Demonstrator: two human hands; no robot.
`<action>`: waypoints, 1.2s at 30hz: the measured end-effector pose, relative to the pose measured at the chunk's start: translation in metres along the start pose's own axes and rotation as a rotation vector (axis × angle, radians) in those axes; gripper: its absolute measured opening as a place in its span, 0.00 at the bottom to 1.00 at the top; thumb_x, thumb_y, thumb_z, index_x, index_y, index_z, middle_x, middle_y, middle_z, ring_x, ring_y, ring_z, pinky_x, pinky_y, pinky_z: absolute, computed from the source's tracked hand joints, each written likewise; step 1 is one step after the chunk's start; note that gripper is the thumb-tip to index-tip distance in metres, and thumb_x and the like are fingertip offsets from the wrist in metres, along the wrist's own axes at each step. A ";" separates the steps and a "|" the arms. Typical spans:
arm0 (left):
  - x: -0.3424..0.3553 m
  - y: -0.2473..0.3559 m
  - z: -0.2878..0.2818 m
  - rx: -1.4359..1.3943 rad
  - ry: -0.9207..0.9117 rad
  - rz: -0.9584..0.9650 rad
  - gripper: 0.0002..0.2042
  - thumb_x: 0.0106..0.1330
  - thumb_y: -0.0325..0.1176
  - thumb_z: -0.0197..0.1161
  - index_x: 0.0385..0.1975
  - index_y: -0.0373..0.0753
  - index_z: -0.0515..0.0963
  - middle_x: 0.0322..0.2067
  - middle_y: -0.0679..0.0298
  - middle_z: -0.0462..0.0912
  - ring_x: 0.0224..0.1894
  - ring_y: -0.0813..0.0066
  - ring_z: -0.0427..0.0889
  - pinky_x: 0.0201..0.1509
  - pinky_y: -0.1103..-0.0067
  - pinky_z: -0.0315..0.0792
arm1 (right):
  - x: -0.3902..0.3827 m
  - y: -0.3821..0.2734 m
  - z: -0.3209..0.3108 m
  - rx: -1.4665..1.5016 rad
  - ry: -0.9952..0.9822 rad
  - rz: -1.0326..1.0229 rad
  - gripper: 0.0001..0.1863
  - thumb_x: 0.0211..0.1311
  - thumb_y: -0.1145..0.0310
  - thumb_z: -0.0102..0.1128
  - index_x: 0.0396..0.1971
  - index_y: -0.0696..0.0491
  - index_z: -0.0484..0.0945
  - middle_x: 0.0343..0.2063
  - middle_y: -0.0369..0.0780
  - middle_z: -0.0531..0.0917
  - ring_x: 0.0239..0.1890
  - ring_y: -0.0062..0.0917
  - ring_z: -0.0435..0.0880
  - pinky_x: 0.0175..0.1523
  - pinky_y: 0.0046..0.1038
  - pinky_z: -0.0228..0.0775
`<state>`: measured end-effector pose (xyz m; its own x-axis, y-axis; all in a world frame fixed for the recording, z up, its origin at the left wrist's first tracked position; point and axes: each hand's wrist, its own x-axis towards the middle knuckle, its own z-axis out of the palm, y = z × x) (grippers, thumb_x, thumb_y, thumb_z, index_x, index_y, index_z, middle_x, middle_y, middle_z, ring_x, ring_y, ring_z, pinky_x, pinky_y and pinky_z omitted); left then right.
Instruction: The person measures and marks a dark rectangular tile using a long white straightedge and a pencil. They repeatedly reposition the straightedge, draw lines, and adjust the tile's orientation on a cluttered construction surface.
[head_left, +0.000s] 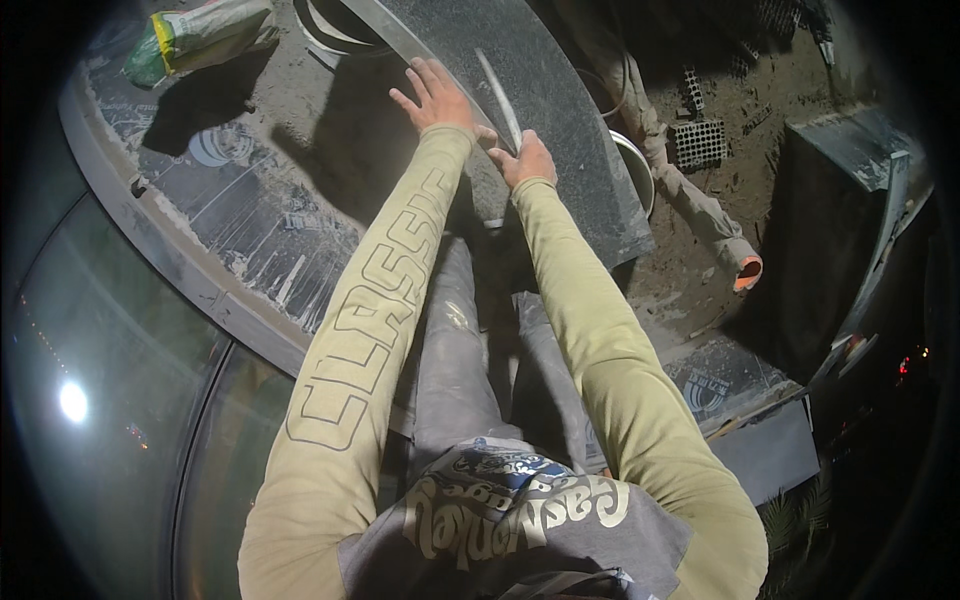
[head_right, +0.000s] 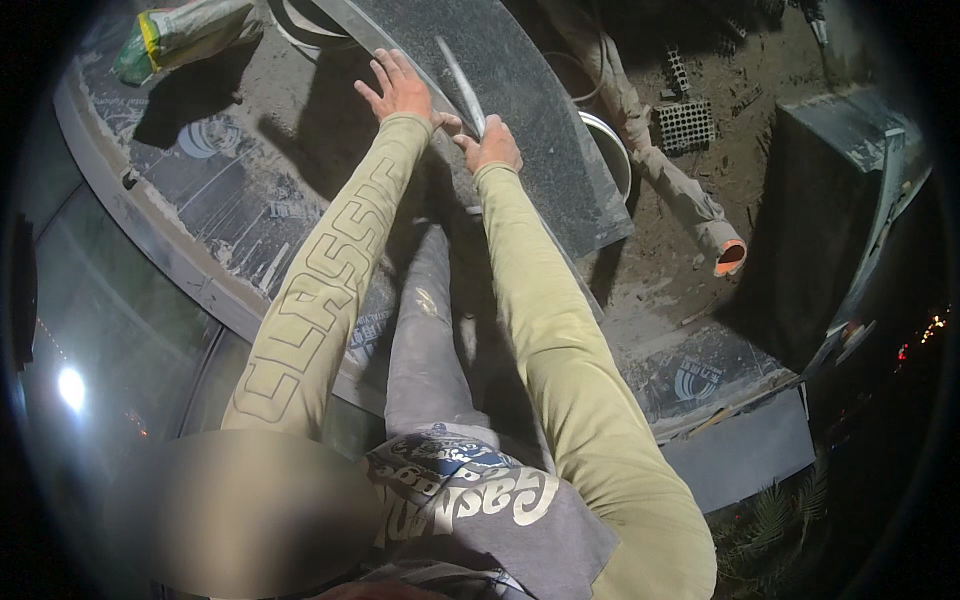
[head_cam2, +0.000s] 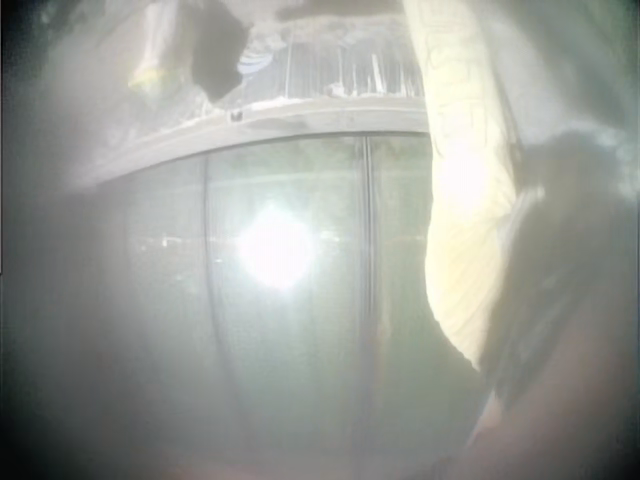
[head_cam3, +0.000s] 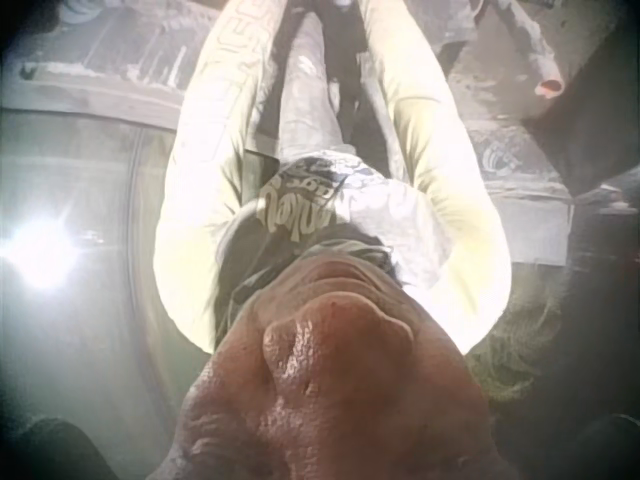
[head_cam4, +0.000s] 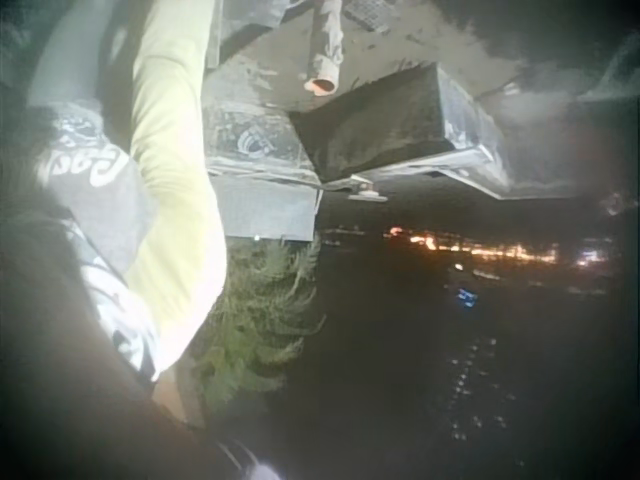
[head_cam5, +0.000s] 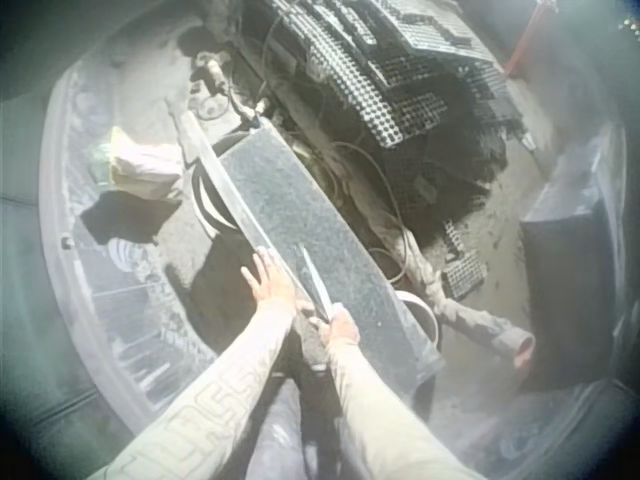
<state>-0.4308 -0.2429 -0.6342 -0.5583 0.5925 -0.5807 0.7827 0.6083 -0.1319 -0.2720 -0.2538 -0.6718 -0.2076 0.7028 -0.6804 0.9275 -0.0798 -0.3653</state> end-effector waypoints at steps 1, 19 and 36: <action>-0.001 0.001 -0.002 -0.016 -0.004 -0.016 0.74 0.33 0.63 0.81 0.73 0.31 0.36 0.75 0.44 0.37 0.77 0.54 0.41 0.73 0.42 0.45 | 0.003 0.002 -0.002 0.023 -0.017 0.012 0.29 0.51 0.53 0.75 0.44 0.53 0.71 0.45 0.49 0.81 0.49 0.48 0.80 0.51 0.46 0.72; 0.017 -0.011 -0.012 -0.274 -0.195 -0.003 0.73 0.37 0.50 0.83 0.73 0.29 0.30 0.74 0.41 0.23 0.72 0.55 0.60 0.69 0.46 0.60 | 0.127 -0.240 -0.076 -0.421 -0.157 -0.660 0.24 0.71 0.66 0.44 0.67 0.44 0.62 0.46 0.54 0.83 0.50 0.50 0.82 0.53 0.47 0.75; 0.007 -0.007 -0.020 -0.346 -0.144 0.032 0.69 0.42 0.51 0.81 0.73 0.27 0.32 0.73 0.38 0.24 0.75 0.59 0.55 0.69 0.53 0.63 | 0.129 -0.281 -0.099 -0.344 -0.041 -0.669 0.21 0.67 0.62 0.48 0.59 0.40 0.71 0.38 0.50 0.84 0.43 0.49 0.83 0.47 0.45 0.75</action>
<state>-0.4464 -0.2322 -0.6212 -0.4717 0.5485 -0.6905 0.6459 0.7480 0.1529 -0.5285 -0.0707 -0.5947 -0.7657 0.4968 -0.4086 0.6432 0.5846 -0.4944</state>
